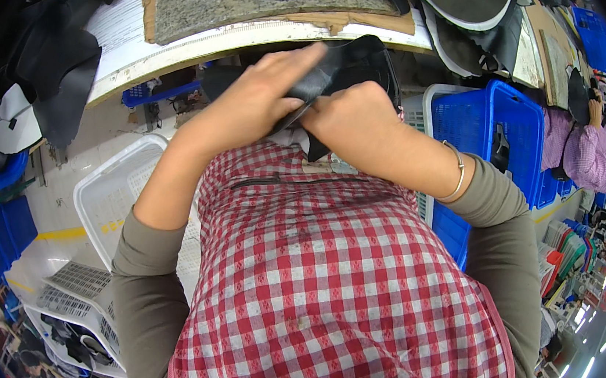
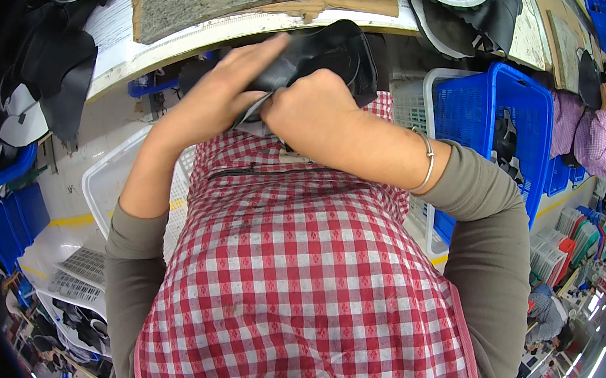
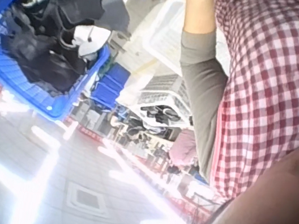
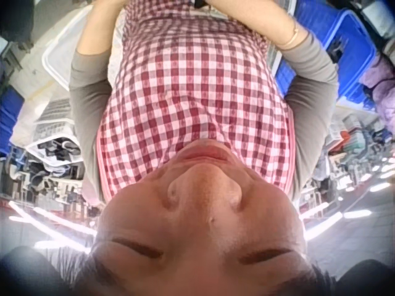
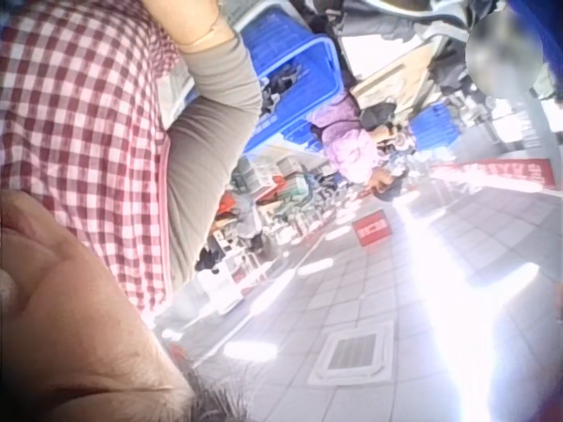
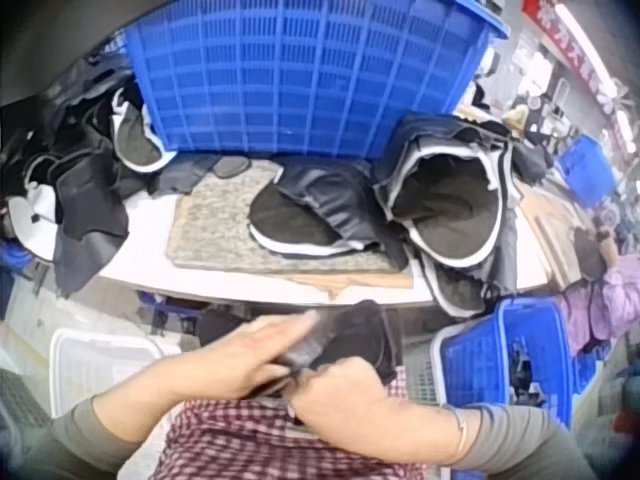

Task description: The person picks up black shoe parts from a blue basket, marks them with a pen, and inspects the interior and edges by hand. They repeatedly turn the parts over and place them back on the table or into the basket.

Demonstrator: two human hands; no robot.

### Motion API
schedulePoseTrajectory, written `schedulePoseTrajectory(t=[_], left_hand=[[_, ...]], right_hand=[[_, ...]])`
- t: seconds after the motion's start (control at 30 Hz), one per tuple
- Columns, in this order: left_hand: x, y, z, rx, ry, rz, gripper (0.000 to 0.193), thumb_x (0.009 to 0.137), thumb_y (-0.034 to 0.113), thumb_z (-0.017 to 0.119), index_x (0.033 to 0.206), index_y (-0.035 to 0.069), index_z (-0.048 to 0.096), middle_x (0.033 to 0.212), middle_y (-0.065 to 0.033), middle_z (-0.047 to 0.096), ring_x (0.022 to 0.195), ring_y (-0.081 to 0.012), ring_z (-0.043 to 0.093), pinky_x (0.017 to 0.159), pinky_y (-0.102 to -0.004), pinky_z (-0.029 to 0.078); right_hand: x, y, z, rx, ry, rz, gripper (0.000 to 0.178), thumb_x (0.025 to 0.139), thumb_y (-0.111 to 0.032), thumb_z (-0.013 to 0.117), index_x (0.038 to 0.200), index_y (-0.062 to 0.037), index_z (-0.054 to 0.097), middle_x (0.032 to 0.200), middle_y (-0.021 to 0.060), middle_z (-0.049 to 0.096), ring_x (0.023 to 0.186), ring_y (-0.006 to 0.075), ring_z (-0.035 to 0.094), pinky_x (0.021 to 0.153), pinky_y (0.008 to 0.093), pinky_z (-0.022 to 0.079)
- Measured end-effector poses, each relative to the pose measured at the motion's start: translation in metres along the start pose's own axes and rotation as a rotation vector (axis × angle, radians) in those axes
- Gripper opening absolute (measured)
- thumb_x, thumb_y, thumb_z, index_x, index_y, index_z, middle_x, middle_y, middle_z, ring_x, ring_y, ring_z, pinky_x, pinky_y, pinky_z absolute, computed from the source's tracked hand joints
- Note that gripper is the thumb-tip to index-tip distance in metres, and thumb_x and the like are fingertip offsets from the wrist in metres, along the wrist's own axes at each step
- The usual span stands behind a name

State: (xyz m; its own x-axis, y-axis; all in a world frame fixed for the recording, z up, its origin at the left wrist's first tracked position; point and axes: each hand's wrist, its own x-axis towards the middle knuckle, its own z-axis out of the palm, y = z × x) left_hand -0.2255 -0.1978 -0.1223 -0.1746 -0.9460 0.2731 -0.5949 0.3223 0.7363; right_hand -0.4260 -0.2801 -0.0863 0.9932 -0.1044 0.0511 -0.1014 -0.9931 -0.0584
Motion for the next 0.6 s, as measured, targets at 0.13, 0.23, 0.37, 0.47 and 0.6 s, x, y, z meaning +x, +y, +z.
schedulePoseTrajectory(t=[0.13,0.23,0.37,0.47,0.6], left_hand=[[0.004,-0.018,0.037,0.486,0.028,0.138,0.093,0.07,0.004,0.078,0.156,0.018,0.047,0.156,-0.0107,0.05,0.141,-0.0332,0.046,0.116,-0.0485,0.039],[-0.005,-0.015,0.036,0.37,0.309,-0.059,0.072,0.068,0.018,0.085,0.136,0.013,0.062,0.129,-0.0124,0.062,0.117,-0.0351,0.058,0.094,-0.0454,0.051],[-0.03,0.018,0.034,-0.687,0.379,-0.519,0.047,0.088,0.012,0.073,0.132,0.003,0.061,0.117,-0.009,0.064,0.108,-0.0203,0.062,0.092,-0.0329,0.05],[-0.041,0.04,0.041,-0.324,0.339,-0.334,0.037,0.092,0.008,0.071,0.128,0.002,0.065,0.115,-0.0131,0.064,0.108,-0.0284,0.065,0.095,-0.0358,0.051],[-0.04,0.033,0.04,-0.058,0.553,-0.082,0.031,0.08,-0.009,0.07,0.111,-0.003,0.071,0.102,-0.014,0.07,0.094,-0.0302,0.07,0.081,-0.0373,0.057]], right_hand=[[0.013,0.003,0.007,-0.007,-0.154,-0.164,0.01,0.074,-0.021,0.077,0.076,-0.0121,0.074,0.07,0.0085,0.071,0.067,0.0259,0.073,0.056,0.0383,0.054],[0.026,0.034,-0.001,0.187,-0.259,-0.171,0.015,0.08,-0.028,0.079,0.081,-0.0132,0.077,0.07,0.0106,0.071,0.07,0.0318,0.073,0.06,0.0428,0.054],[0.029,0.072,-0.013,0.376,-0.38,0.041,0.028,0.087,-0.038,0.077,0.102,-0.0153,0.082,0.082,0.0109,0.075,0.085,0.0332,0.073,0.077,0.0446,0.055],[0.026,0.076,-0.008,0.429,-0.368,-0.038,0.03,0.087,-0.039,0.076,0.105,-0.0159,0.081,0.084,0.0114,0.075,0.083,0.0324,0.073,0.076,0.0432,0.055],[0.026,0.093,0.005,0.562,-0.272,-0.111,0.031,0.086,-0.034,0.079,0.108,-0.0117,0.079,0.086,0.0139,0.075,0.082,0.0345,0.071,0.076,0.044,0.053]])
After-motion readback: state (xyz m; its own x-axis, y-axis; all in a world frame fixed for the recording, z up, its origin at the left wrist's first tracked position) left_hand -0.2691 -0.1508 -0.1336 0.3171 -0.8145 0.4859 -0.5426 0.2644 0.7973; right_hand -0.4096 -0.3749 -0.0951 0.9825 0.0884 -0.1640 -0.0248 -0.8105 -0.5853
